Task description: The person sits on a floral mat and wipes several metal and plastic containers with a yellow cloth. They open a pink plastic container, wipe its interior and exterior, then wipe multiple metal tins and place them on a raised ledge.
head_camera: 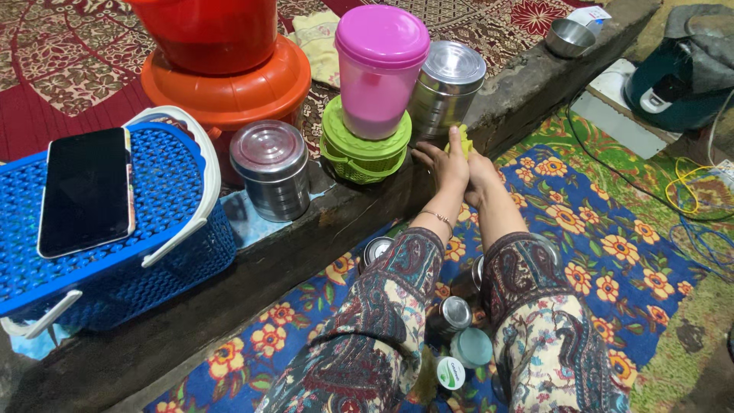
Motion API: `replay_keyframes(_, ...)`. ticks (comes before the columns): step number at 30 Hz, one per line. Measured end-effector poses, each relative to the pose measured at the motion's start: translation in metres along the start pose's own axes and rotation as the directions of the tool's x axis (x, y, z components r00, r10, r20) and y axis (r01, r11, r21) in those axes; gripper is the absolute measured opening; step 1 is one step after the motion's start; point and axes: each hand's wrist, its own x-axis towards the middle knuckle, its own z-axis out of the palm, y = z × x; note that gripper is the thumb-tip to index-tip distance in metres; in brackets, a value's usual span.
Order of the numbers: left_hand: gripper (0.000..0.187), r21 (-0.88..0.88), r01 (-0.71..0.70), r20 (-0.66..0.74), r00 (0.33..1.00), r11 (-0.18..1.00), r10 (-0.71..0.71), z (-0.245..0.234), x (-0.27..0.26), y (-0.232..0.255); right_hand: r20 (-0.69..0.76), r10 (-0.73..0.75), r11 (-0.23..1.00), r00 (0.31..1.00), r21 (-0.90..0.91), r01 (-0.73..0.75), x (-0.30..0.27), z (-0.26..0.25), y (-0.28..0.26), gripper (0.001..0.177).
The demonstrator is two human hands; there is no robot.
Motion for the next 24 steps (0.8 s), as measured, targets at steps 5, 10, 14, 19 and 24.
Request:
replay_keyframes(5, 0.115, 0.083, 0.098, 0.108, 0.988, 0.992, -0.107, -0.01, -0.025, 0.003, -0.082, -0.081, 0.986, 0.993, 0.136, 0.091, -0.012, -0.011, 0.019, 0.031)
replay_keyframes(10, 0.104, 0.055, -0.032, 0.219, 0.975, 0.998, 0.019, -0.004, -0.05, -0.006, -0.062, -0.202, 0.937, 0.977, 0.277, 0.211, -0.046, -0.03, 0.011, 0.036)
replay_keyframes(14, 0.094, -0.063, -0.187, 0.329, 0.923, 0.98, 0.198, 0.016, -0.072, -0.007, -0.039, -0.345, 0.875, 0.938, 0.347, 0.337, -0.082, -0.044, -0.016, 0.038)
replay_keyframes(19, 0.088, -0.003, -0.409, 0.401, 0.835, 0.913, 0.376, 0.038, -0.117, 0.019, -0.028, -0.513, 0.789, 0.858, 0.379, 0.484, -0.129, -0.055, -0.046, 0.042)
replay_keyframes(24, 0.086, 0.054, -0.512, 0.493, 0.76, 0.857, 0.423, 0.049, -0.187, 0.053, -0.043, -0.58, 0.746, 0.814, 0.374, 0.552, -0.202, -0.07, -0.071, 0.042)
